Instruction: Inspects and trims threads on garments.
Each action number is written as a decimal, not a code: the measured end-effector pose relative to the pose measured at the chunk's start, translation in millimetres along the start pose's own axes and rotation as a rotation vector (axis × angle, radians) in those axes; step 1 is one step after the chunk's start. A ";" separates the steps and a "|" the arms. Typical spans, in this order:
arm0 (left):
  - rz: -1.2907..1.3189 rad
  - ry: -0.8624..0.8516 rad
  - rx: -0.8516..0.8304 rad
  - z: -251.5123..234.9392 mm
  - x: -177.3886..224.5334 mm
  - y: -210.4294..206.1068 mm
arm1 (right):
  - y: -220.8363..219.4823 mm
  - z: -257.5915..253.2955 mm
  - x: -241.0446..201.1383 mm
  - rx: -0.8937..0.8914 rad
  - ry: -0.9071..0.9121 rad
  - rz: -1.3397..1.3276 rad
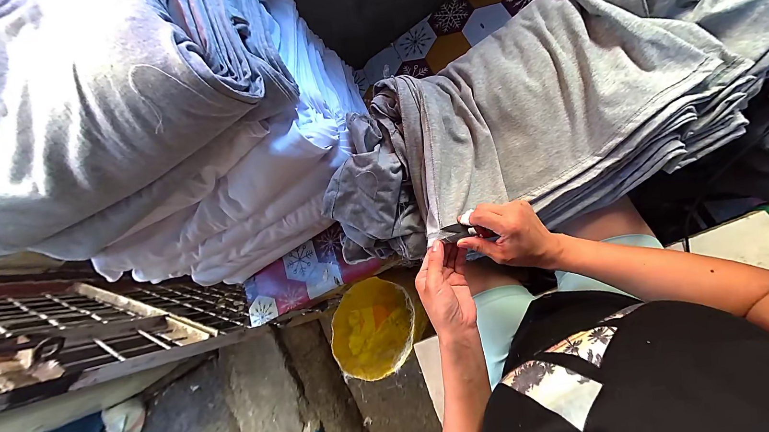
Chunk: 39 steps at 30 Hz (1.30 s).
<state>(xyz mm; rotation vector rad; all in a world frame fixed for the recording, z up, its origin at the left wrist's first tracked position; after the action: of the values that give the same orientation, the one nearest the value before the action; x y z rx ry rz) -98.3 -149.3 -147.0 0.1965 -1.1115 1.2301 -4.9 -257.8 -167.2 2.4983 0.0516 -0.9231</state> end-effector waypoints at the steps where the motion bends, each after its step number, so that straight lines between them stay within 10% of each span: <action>1: -0.001 -0.002 0.000 0.0 -1.0 -0.2 | -0.1 0.3 0.0 0.000 -0.012 0.004; 20: -0.205 -0.207 -0.057 -3.6 2.5 -2.5 | 3.5 -18.8 14.4 -0.187 -0.118 -0.238; 39: -0.073 -0.083 -0.020 -0.2 1.0 -3.0 | 11.2 -5.4 11.5 -0.002 -0.052 -0.105</action>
<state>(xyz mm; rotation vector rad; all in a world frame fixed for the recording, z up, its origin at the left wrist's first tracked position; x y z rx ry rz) -95.8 -149.7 -145.0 0.2724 -1.1779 1.1536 9.5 -266.7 -166.1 2.4888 0.1683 -1.0290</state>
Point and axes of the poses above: each hand's wrist, its own z-axis away from the middle knuckle, its own y-axis out of the back of the hand, x = y × z, the point moved 4 cm from there along -z, towards the middle knuckle, and after that the axes turned 4 degrees about x, right-handed, at the moved point
